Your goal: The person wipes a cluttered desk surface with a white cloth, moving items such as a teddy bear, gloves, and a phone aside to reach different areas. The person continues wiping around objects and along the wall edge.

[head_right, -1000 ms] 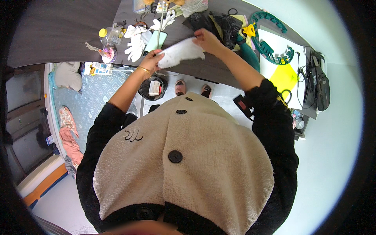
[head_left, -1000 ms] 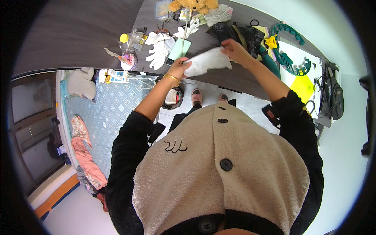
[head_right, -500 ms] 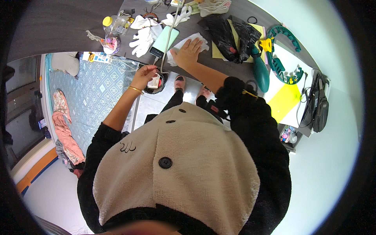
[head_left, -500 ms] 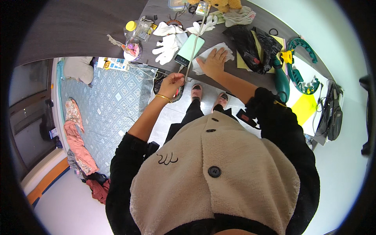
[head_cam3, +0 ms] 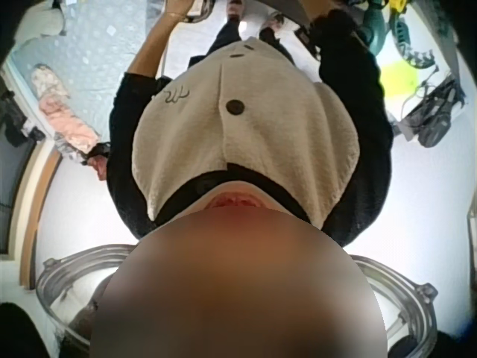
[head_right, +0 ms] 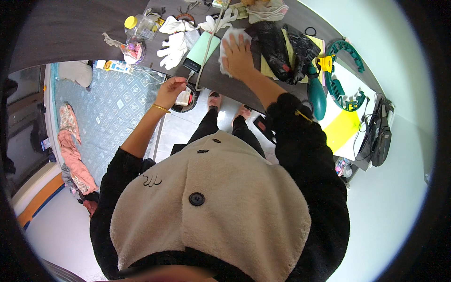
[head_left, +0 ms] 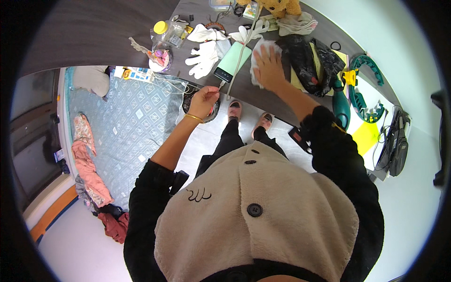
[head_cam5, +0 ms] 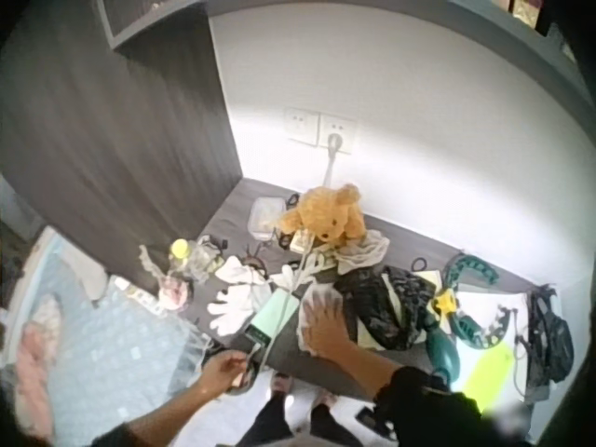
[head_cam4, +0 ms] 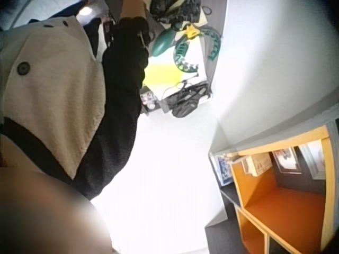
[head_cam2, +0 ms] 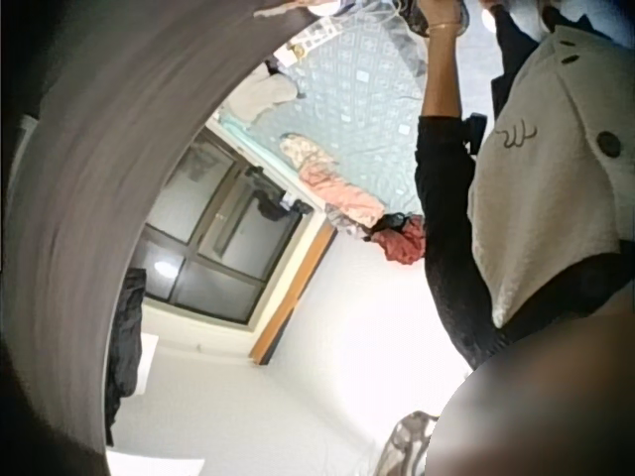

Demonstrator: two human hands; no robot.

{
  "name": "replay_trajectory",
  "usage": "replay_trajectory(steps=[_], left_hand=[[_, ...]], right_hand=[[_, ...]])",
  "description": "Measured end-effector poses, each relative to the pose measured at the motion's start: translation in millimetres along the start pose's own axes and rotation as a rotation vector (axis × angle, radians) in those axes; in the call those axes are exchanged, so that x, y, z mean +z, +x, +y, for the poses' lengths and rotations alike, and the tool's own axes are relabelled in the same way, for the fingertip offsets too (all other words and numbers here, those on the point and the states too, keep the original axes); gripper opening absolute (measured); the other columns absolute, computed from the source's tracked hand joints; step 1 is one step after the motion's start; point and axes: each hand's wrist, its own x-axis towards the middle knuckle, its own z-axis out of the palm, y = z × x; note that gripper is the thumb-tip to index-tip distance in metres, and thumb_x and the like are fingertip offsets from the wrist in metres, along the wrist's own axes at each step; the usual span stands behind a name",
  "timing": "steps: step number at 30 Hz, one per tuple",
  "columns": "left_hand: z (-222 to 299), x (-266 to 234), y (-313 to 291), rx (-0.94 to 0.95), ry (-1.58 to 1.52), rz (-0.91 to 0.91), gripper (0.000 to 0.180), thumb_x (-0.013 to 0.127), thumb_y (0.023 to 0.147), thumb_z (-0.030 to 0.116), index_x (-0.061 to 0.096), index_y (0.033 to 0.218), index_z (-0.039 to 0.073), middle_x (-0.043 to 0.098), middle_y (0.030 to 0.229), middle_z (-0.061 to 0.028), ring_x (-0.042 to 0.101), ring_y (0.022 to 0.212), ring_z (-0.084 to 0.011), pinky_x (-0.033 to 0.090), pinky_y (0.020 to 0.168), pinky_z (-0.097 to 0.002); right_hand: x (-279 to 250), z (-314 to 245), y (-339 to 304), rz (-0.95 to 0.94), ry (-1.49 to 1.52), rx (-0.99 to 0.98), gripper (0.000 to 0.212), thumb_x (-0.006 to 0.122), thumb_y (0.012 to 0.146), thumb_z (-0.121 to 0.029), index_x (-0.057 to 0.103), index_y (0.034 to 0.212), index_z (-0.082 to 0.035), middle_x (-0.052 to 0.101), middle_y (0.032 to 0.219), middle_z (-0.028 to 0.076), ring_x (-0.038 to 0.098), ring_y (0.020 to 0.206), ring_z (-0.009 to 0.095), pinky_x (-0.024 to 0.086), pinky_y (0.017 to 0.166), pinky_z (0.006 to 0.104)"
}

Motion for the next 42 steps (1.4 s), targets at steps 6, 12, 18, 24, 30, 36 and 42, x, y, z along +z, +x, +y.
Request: replay_trajectory(steps=[6,12,18,24,30,36,42], left_hand=[[17,13,9,0.079,0.021,-0.034,0.021,0.062,0.090,0.008,0.059,0.108,0.001,0.065,0.099,-0.0058,0.060,0.088,-0.0104,0.048,0.080,-0.0226],[15,12,13,0.087,0.075,0.004,0.019,0.061,0.089,0.004,0.059,0.107,0.000,0.065,0.096,-0.0046,0.060,0.088,-0.0099,0.048,0.080,-0.0224],[19,12,17,0.212,0.343,0.112,0.019,0.066,0.082,0.006,0.062,0.099,-0.001,0.067,0.093,-0.0136,0.067,0.079,-0.0213,0.053,0.071,-0.0298],[35,20,23,0.251,0.782,0.203,0.071,0.078,0.070,0.032,0.048,0.124,-0.003,0.049,0.120,-0.0229,0.049,0.110,-0.0386,0.042,0.093,-0.0425],[50,41,29,0.191,1.001,0.263,0.100,0.083,0.062,0.042,0.033,0.135,-0.005,0.042,0.124,-0.0260,0.044,0.111,-0.0422,0.040,0.093,-0.0460],[56,40,20,0.357,1.036,0.354,0.083,0.078,0.066,0.046,0.045,0.126,0.000,0.051,0.115,-0.0204,0.050,0.104,-0.0375,0.042,0.089,-0.0458],[64,39,30,0.399,1.035,0.360,0.071,0.074,0.070,0.049,0.052,0.119,0.002,0.055,0.110,-0.0186,0.051,0.102,-0.0363,0.043,0.086,-0.0458]], right_hand=[[-35,-20,-71,-0.124,0.152,-0.197,0.061,0.055,0.081,-0.025,0.039,0.139,-0.014,0.028,0.147,0.017,0.028,0.132,0.047,0.029,0.104,0.0569],[-2,7,10,-0.016,0.048,0.078,0.061,0.054,0.084,-0.030,0.036,0.141,-0.014,0.026,0.148,0.017,0.031,0.129,0.047,0.027,0.106,0.0565],[-16,-19,-43,-0.104,0.119,-0.114,0.059,0.056,0.084,-0.029,0.040,0.138,-0.013,0.027,0.147,0.020,0.028,0.129,0.051,0.026,0.104,0.0601],[-25,-26,-65,-0.046,0.121,-0.044,0.060,0.056,0.083,-0.029,0.039,0.139,-0.013,0.025,0.147,0.021,0.024,0.131,0.053,0.026,0.103,0.0625],[13,38,50,-0.109,0.403,0.388,0.056,0.052,0.086,-0.029,0.039,0.139,-0.013,0.025,0.148,0.020,0.020,0.132,0.055,0.035,0.101,0.0572],[22,37,36,-0.002,0.081,0.144,0.058,0.051,0.088,-0.029,0.035,0.139,-0.007,0.025,0.148,0.018,0.018,0.135,0.049,0.028,0.106,0.0533],[-32,-23,-73,-0.182,0.201,-0.085,0.059,0.056,0.083,-0.023,0.038,0.136,-0.003,0.030,0.145,0.018,0.025,0.133,0.045,0.026,0.108,0.0502]])
